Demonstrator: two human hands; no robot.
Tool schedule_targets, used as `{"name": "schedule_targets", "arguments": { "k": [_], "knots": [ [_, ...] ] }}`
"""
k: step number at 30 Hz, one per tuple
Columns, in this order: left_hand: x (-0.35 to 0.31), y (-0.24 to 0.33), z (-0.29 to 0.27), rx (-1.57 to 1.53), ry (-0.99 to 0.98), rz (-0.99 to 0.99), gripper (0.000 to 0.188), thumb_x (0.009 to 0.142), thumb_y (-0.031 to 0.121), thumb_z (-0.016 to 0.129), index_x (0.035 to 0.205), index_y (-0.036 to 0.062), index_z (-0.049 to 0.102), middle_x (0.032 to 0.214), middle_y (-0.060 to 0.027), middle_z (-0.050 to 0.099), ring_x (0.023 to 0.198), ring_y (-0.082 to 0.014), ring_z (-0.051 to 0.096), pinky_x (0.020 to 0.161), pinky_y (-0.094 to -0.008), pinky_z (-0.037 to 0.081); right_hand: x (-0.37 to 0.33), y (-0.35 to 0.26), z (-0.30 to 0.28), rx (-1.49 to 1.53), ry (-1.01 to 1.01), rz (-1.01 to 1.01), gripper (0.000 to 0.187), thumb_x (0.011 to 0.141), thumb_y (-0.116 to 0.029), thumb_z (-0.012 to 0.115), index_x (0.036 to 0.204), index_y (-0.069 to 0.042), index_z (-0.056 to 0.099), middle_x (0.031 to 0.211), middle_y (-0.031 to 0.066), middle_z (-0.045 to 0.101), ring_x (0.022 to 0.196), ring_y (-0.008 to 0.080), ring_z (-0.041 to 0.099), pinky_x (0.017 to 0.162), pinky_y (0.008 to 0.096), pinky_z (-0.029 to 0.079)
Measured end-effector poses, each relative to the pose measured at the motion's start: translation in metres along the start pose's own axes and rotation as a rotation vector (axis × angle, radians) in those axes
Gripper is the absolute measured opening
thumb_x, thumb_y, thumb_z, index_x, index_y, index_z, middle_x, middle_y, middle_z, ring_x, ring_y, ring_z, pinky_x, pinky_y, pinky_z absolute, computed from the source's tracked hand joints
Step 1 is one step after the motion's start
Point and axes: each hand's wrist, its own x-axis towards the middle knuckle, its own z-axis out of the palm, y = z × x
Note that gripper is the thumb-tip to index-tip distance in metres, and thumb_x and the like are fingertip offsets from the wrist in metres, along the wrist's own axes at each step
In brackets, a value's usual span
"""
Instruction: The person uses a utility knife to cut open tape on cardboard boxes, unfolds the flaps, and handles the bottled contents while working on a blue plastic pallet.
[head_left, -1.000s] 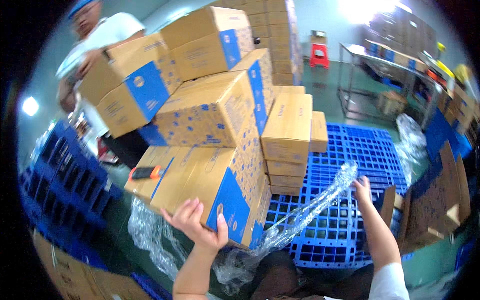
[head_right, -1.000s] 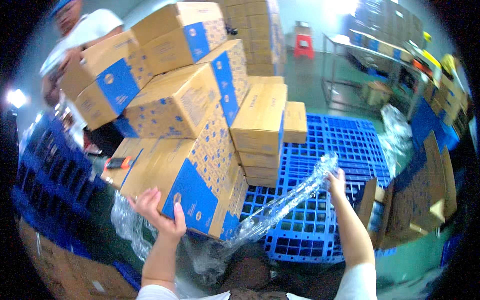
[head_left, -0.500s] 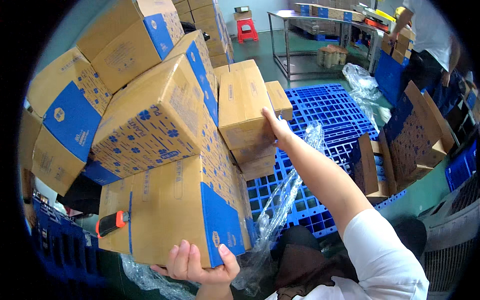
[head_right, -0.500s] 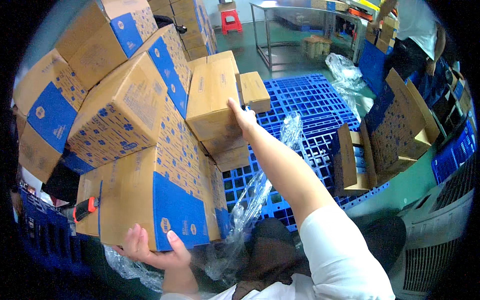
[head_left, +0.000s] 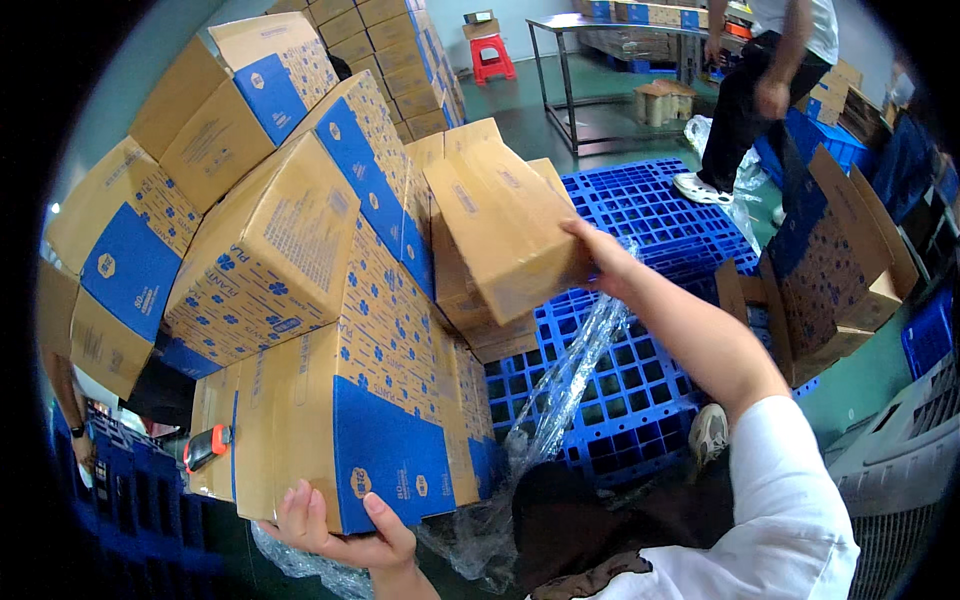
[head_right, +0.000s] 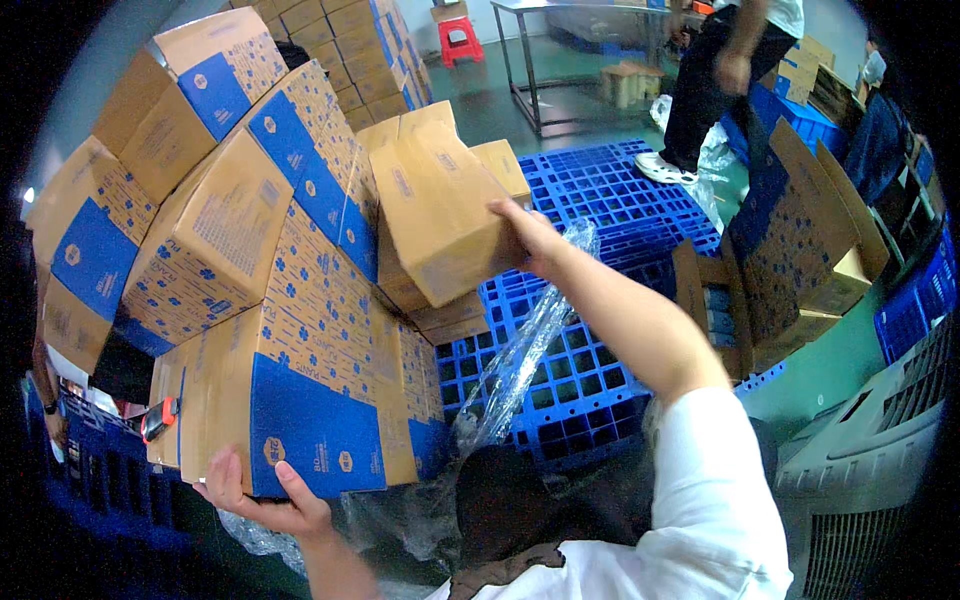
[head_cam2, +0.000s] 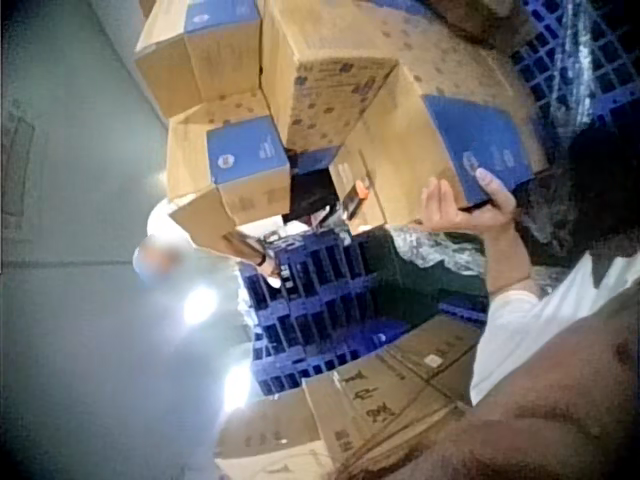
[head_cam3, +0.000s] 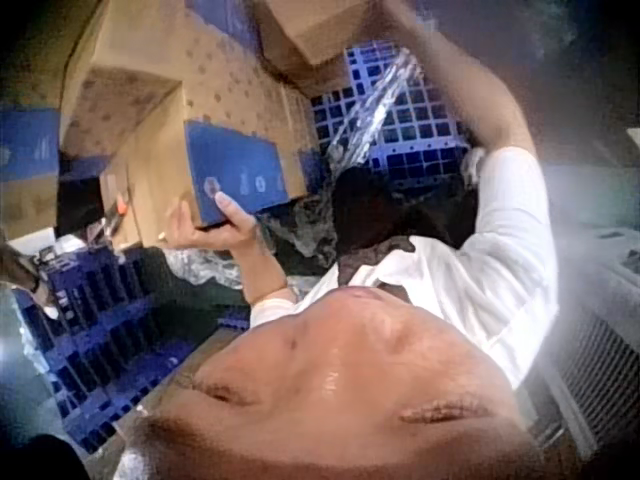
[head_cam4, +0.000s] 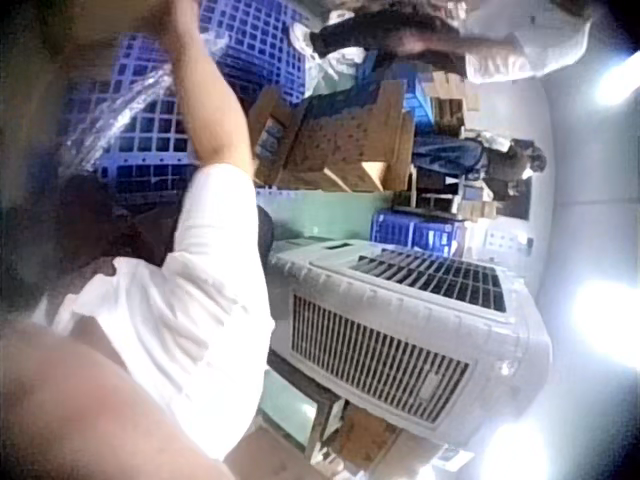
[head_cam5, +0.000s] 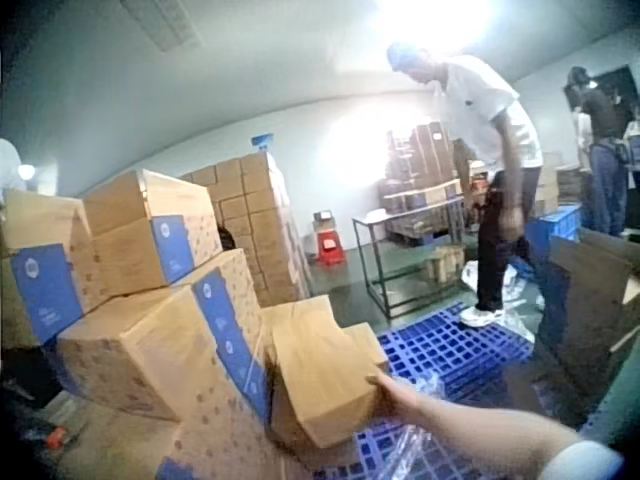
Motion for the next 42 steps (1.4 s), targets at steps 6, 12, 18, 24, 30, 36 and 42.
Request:
{"name": "schedule_targets", "arguments": {
  "k": [6, 12, 18, 24, 30, 36, 42],
  "knots": [
    [0.000, 0.006, 0.001, -0.009, 0.024, 0.007, 0.043, 0.083, 0.027, 0.052, 0.113, -0.0012, 0.044, 0.115, -0.0169, 0.047, 0.113, -0.0318, 0.040, 0.107, -0.0543, 0.007, -0.067, 0.015, -0.084, -0.111, -0.043, 0.111, 0.081, 0.077, -0.055, 0.053, 0.141, -0.018, 0.019, 0.138, 0.0170, 0.024, 0.126, 0.0326, 0.028, 0.097, 0.0516, 0.030],
    [-0.001, 0.004, 0.005, -0.040, 0.048, -0.021, 0.044, 0.082, 0.031, 0.056, 0.111, 0.0002, 0.045, 0.110, -0.0132, 0.050, 0.112, -0.0309, 0.044, 0.106, -0.0579, 0.009, -0.132, 0.071, -0.119, 0.062, 0.047, 0.089, 0.091, 0.075, -0.060, 0.051, 0.143, -0.015, 0.011, 0.141, 0.0209, 0.012, 0.129, 0.0379, 0.021, 0.099, 0.0548, 0.030],
    [0.002, 0.013, -0.001, -0.248, 0.097, -0.002, 0.040, 0.081, 0.010, 0.062, 0.114, -0.0037, 0.045, 0.117, -0.0182, 0.047, 0.110, -0.0314, 0.043, 0.096, -0.0451, 0.033, -0.163, 0.180, -0.185, 0.149, 0.299, 0.229, 0.076, 0.079, -0.050, 0.055, 0.137, -0.013, 0.023, 0.142, 0.0147, 0.021, 0.131, 0.0313, 0.021, 0.100, 0.0535, 0.030],
    [-0.013, 0.019, -0.005, -0.138, 0.264, -0.003, 0.036, 0.081, 0.005, 0.062, 0.111, -0.0053, 0.044, 0.113, -0.0192, 0.044, 0.110, -0.0328, 0.045, 0.098, -0.0452, 0.034, -0.179, 0.267, -0.211, 0.080, 0.300, 0.467, 0.038, 0.084, -0.033, 0.062, 0.102, -0.004, 0.046, 0.078, 0.0032, 0.055, 0.065, 0.0181, 0.052, 0.065, 0.0303, 0.047],
    [-0.096, 0.150, 0.059, -0.891, -0.520, 0.019, 0.040, 0.077, 0.006, 0.057, 0.114, 0.0035, 0.042, 0.110, -0.0145, 0.047, 0.110, -0.0301, 0.044, 0.100, -0.0451, 0.032, -0.046, 0.199, -0.272, -0.877, 0.487, -0.380, 0.033, 0.081, -0.025, 0.061, 0.096, 0.002, 0.048, 0.093, 0.0225, 0.061, 0.085, 0.0334, 0.061, 0.074, 0.0403, 0.048],
    [-0.232, 0.268, 0.154, -1.099, -1.476, -2.125, 0.072, 0.081, 0.034, 0.064, 0.139, 0.0213, 0.023, 0.147, -0.0090, 0.018, 0.133, -0.0414, 0.015, 0.092, -0.0767, 0.005, 0.047, 0.198, -0.288, -1.360, 0.275, -0.220, 0.028, 0.081, -0.025, 0.057, 0.092, -0.001, 0.047, 0.094, 0.0246, 0.060, 0.091, 0.0412, 0.057, 0.077, 0.0470, 0.045],
    [-0.249, 0.261, 0.219, -1.217, -0.750, -1.771, 0.074, 0.080, 0.014, 0.068, 0.136, 0.0049, 0.020, 0.135, -0.0129, 0.035, 0.121, -0.0260, 0.039, 0.101, -0.0377, 0.033, 0.001, 0.167, -0.301, -1.549, 0.180, 0.050, 0.031, 0.082, -0.030, 0.049, 0.097, -0.005, 0.060, 0.094, 0.0202, 0.064, 0.089, 0.0362, 0.061, 0.081, 0.0459, 0.048]
  ]
}}
